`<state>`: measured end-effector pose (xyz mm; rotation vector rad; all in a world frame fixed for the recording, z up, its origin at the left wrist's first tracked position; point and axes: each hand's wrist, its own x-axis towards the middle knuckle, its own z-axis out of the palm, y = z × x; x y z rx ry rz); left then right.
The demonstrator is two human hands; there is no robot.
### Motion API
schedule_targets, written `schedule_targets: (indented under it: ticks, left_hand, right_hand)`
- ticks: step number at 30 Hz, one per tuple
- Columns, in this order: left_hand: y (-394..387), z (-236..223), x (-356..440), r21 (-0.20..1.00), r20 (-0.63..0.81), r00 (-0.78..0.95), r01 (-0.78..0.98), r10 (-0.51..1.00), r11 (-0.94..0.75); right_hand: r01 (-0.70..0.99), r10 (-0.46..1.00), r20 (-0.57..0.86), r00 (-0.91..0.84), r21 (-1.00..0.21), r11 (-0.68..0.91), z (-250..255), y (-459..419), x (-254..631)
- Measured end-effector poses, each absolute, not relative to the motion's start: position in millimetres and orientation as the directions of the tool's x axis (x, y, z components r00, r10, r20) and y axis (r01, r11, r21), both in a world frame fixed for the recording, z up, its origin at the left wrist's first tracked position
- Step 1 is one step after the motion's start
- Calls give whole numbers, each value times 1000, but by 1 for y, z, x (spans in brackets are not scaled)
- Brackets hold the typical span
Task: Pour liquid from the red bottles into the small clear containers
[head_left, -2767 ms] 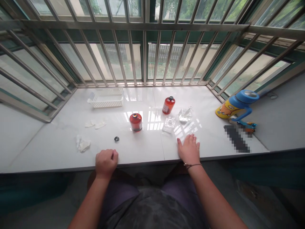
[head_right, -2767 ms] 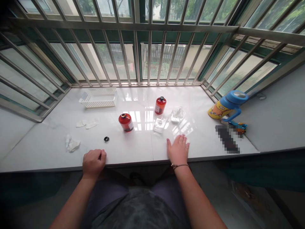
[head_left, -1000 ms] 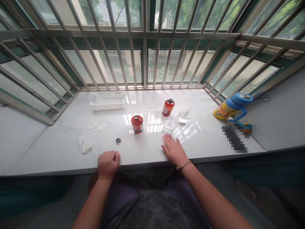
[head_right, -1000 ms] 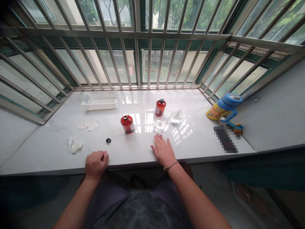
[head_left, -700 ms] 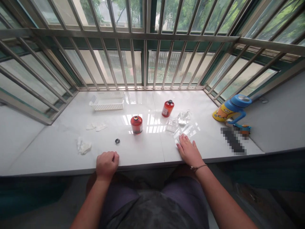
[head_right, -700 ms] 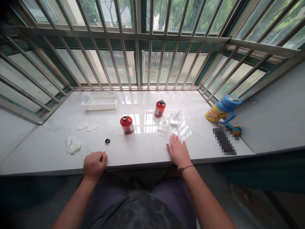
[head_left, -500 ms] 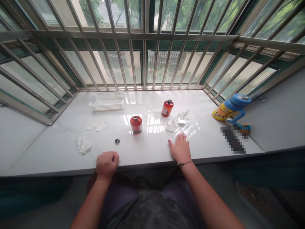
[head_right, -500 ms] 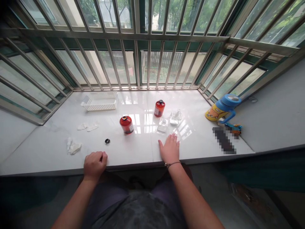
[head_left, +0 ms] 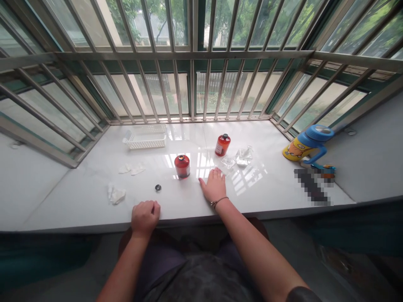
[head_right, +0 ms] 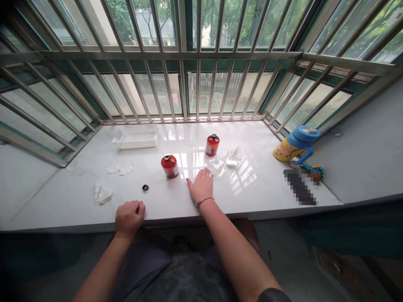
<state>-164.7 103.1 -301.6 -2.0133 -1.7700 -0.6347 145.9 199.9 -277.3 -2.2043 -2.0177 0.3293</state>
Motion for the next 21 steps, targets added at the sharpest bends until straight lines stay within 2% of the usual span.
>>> schedule_targets:
  ticks: [9,16,19,21]
  left_hand:
    - [104,-302,-167,64,557,84,988,827,-143]
    - [103,-301,-166,70,556,90,986,826,-155]
    - [103,-301,-166,33,559,106,988,822,-150]
    - [103,-301,-166,18,561,113,989,820,-149]
  right_hand:
    - [967,995,-69,-69,-248,50,-274,234,139]
    - [928,948,-88,-306,-248,277,-271,176,175]
    - [944,954,-104,-281,-207,255,-276,147,219]
    - [977,979,-110,-169,-149,152,-279,139,248]
